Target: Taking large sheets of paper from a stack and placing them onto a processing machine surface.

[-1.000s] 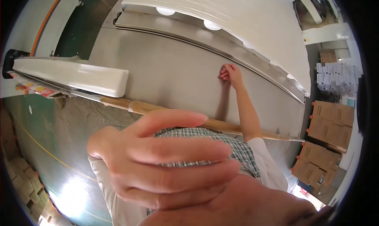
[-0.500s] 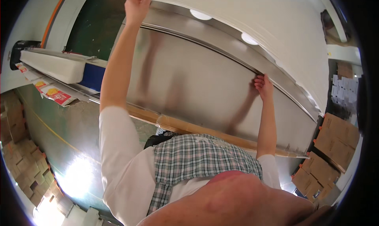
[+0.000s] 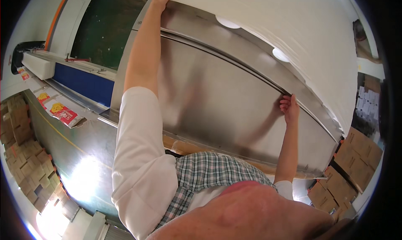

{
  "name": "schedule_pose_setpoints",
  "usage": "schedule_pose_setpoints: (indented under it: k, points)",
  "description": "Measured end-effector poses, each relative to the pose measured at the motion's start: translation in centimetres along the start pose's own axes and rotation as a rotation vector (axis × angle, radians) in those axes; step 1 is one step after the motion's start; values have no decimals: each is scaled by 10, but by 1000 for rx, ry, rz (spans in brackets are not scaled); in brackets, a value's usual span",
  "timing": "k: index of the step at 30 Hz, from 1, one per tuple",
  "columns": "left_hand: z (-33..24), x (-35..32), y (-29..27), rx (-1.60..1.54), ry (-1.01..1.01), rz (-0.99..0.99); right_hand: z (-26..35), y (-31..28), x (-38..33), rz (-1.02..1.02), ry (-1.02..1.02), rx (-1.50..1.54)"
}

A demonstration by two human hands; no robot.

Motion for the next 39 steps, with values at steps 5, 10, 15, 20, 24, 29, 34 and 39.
schedule_pose_setpoints:
  k: [5, 10, 15, 20, 24, 29, 34, 39]
  points:
    - [6, -11, 12, 180, -81, 23, -5, 2, -11, -134, -72, 33]
    - [-15, -24, 40, 363, -306, 78, -12, -5, -25, -146, -65, 44]
    - [-52, -10, 126, 1507, -261, 489, -11, -9, -32, -160, -64, 50]
    - [-25, -13, 210, 1502, -266, 853, 10, 41, -35, 13, -21, -235]
    - [-25, -53, 247, 1767, -43, 914, 73, 99, -21, 169, -302, -601]
    - [-23, -82, 246, 1764, 145, 711, 153, 217, 13, 248, -904, -786]
    - [-12, -91, 245, 1779, 4, 683, 165, 276, 74, 201, -1105, -1036]
    - [-20, -88, 238, 1742, 144, 543, 164, 161, 102, 6, -614, -1330]
Point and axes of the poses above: each hand's wrist, its own x-axis towards the middle knuckle, its own y-axis out of the palm, z = x × y, the point moved 4 cm from there along x, towards the middle knuckle, and after that the axes turned 9 degrees about z, right-handed, at the moved point
